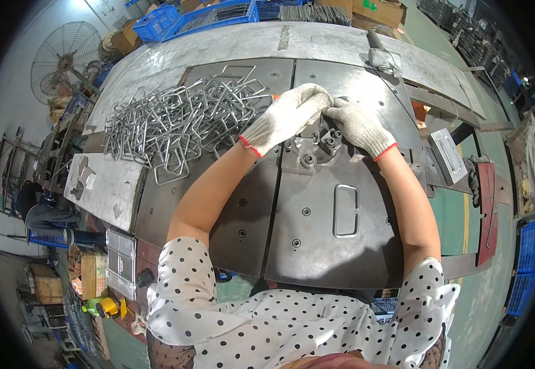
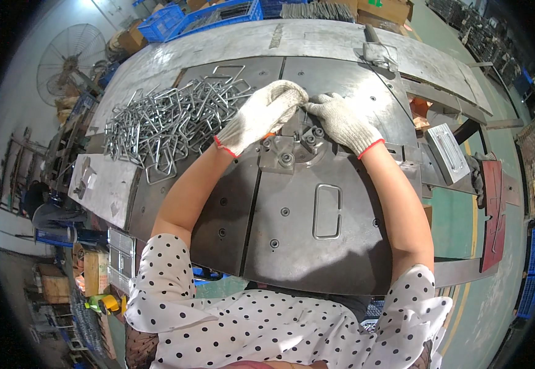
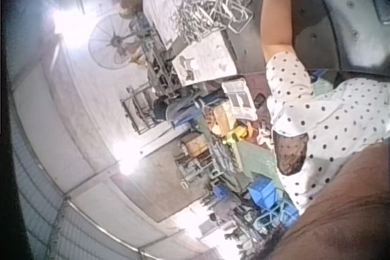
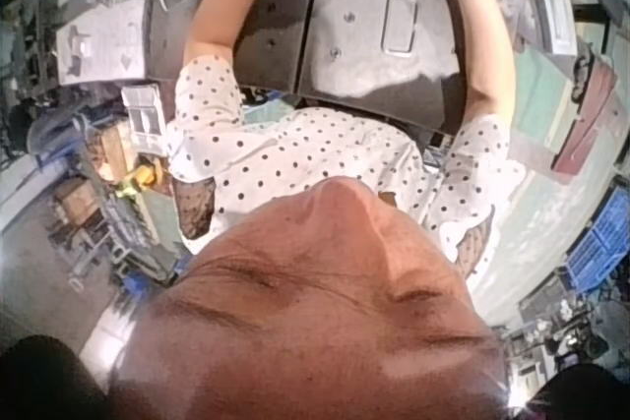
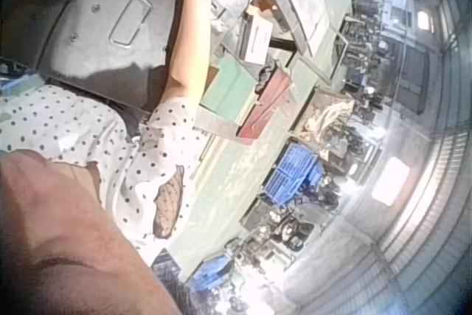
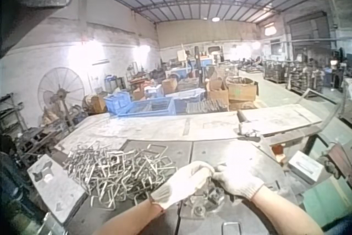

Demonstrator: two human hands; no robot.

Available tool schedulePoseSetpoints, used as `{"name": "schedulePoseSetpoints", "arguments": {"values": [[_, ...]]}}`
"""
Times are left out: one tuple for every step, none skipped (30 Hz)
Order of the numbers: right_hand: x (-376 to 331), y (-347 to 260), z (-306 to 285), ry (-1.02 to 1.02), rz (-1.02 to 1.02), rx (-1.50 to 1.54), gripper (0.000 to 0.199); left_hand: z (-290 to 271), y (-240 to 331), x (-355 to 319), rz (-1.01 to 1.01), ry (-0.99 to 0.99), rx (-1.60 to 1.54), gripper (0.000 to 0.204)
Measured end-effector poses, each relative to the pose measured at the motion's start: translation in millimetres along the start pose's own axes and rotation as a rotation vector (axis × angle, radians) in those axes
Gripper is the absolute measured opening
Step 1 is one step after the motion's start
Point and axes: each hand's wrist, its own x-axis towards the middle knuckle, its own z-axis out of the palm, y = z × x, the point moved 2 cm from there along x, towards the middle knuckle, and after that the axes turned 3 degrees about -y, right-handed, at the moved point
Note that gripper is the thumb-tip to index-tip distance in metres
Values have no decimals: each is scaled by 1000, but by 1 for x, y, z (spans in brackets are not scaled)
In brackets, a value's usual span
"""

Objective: Bending pre-cut metal wire pieces into rectangular loops using a manual bending machine on a fabrication floor.

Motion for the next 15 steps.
{"name": "schedulePoseSetpoints", "arguments": {"values": [[0, 0, 0, -9, 10, -2, 42, 0, 0, 0, 22, 5, -10, 19], [-1, 0, 0, 16, -11, 11, 42, 0, 0, 0, 2, -2, -10, 19], [-1, 1, 0, -18, 20, -3, 42, 0, 0, 0, 12, -1, 40, 19], [-1, 1, 0, -1, 1, 1, 43, 0, 0, 1, 47, 10, 90, 19], [0, 1, 0, 15, -17, 5, 43, 1, -1, 1, 23, 1, 89, 19], [0, 2, 1, 16, -18, 6, 43, 1, -1, 2, 42, 0, 95, 20], [0, 2, 2, 18, -20, -17, 43, 1, -1, 2, 59, 17, 104, 20], [0, 2, 1, 45, -36, -24, 43, 1, -1, 2, 60, 1, 101, 20], [0, 3, 2, 20, -22, -41, 43, 1, -1, 2, 49, 6, 110, 20], [0, 3, 2, 29, -23, -38, 44, 0, -1, 1, 58, 23, 117, 19], [0, 4, 2, 38, -25, -36, 44, 0, -1, 1, 39, 13, 119, 19], [-1, 4, 2, 38, -26, -35, 44, 1, 0, 1, 37, -1, 96, 20], [-1, 4, 2, 28, -17, -55, 45, 1, 1, 0, 43, -2, 71, 20], [-1, 3, 1, 54, -35, -61, 46, 1, 2, -1, 36, -12, 75, 20], [-1, 3, 2, 19, -10, -74, 46, 1, 3, -1, 31, -8, 106, 21]]}}
